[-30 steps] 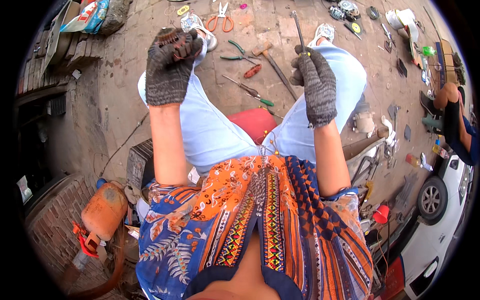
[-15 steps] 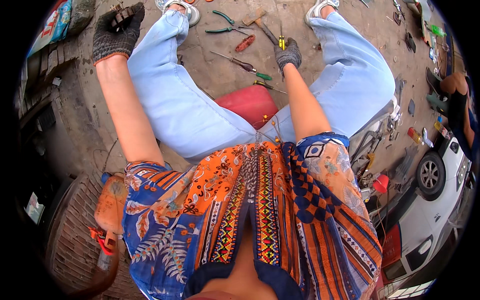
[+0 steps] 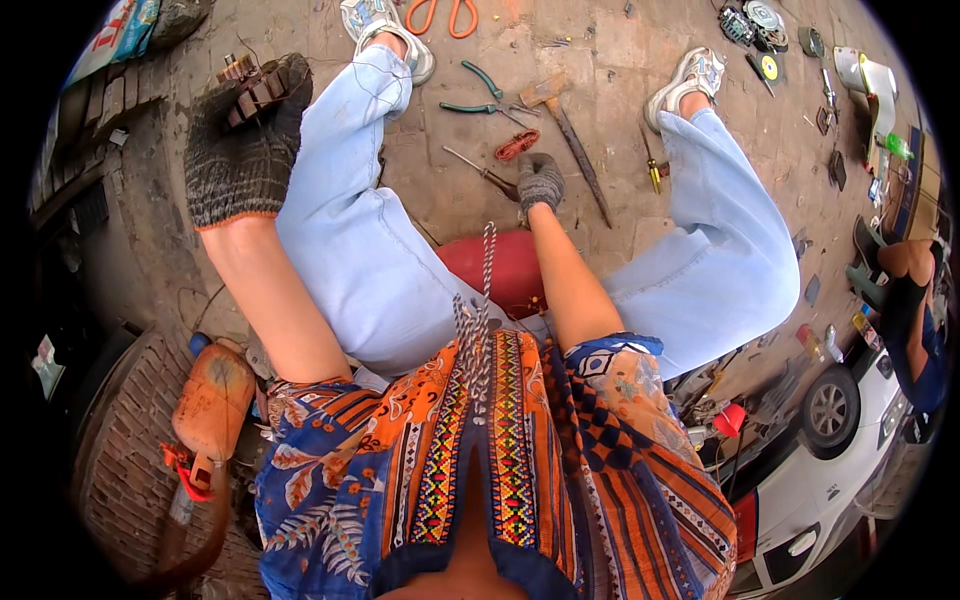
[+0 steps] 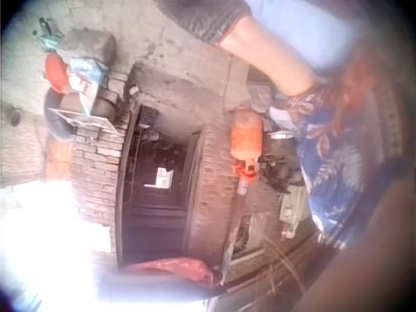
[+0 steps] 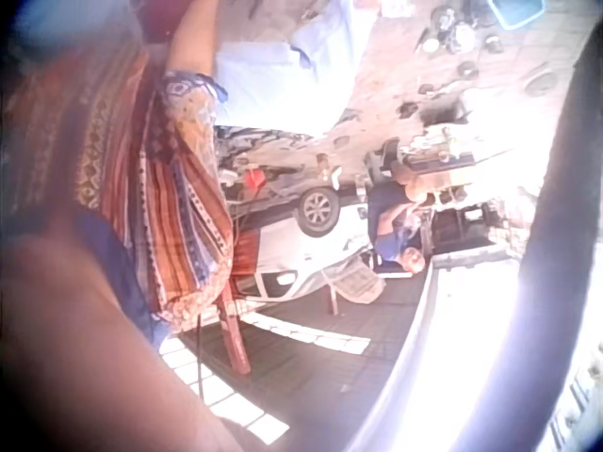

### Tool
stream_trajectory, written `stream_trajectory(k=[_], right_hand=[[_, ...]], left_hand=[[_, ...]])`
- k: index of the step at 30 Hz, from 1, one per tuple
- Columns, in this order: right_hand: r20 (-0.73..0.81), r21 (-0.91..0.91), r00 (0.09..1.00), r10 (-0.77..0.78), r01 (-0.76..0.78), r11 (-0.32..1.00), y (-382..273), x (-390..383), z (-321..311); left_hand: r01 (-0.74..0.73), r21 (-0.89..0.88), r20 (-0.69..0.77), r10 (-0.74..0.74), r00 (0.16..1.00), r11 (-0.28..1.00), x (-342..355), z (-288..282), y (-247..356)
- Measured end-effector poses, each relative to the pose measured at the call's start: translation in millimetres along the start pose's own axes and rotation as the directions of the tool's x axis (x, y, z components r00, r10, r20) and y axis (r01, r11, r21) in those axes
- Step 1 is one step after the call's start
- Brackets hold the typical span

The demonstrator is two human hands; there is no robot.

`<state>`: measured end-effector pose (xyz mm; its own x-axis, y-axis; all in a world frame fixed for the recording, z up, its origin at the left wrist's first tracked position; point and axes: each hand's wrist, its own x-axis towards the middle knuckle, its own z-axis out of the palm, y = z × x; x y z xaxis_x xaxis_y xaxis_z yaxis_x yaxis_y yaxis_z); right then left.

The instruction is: The person sits on the ground and uses pliers and a screwdriver to remove copper wire coils from a motor stator. They carefully pry and pull the wire out of the slots, separating the copper coil from the metal core.

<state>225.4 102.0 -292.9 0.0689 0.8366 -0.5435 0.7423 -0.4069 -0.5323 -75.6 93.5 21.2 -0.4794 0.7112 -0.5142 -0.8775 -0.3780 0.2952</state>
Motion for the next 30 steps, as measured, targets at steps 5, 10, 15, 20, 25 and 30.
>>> stream_trajectory(k=[5, 10, 15, 20, 25, 30], right_hand=[[0.614, 0.534, 0.721, 0.321, -0.679, 0.504, -87.3, 42.4, 59.6], [0.558, 0.556, 0.525, 0.643, -0.812, 0.18, -93.2, 86.3, 114.2], [0.582, 0.739, 0.66, 0.475, -0.673, 0.032, -85.2, 76.5, 104.9], [0.472, 0.804, 0.871, 0.133, -0.488, 0.34, -131.2, -5.5, 19.2], [0.016, 0.862, 0.864, -0.504, 0.243, 0.444, -165.5, -93.5, -90.3], [0.118, 0.687, 0.746, -0.655, 0.414, 0.597, -169.2, -144.8, -181.8]], left_hand=[[0.112, -0.058, 0.024, -0.11, 0.994, 0.992, -13.7, -1.3, -21.4], [0.125, -0.057, -0.011, -0.126, 0.992, 0.991, -21.2, 1.6, -39.4], [0.044, 0.195, -0.022, -0.04, 0.999, 0.98, -10.0, 3.2, -47.7], [-0.01, 0.144, 0.028, 0.006, 1.0, 0.99, -1.2, -16.5, -27.9], [-0.185, 0.262, 0.364, 0.081, 0.928, 0.947, 10.1, -18.4, -18.0], [-0.363, 0.202, 0.562, 0.196, 0.804, 0.91, 1.7, -0.5, -38.0]])
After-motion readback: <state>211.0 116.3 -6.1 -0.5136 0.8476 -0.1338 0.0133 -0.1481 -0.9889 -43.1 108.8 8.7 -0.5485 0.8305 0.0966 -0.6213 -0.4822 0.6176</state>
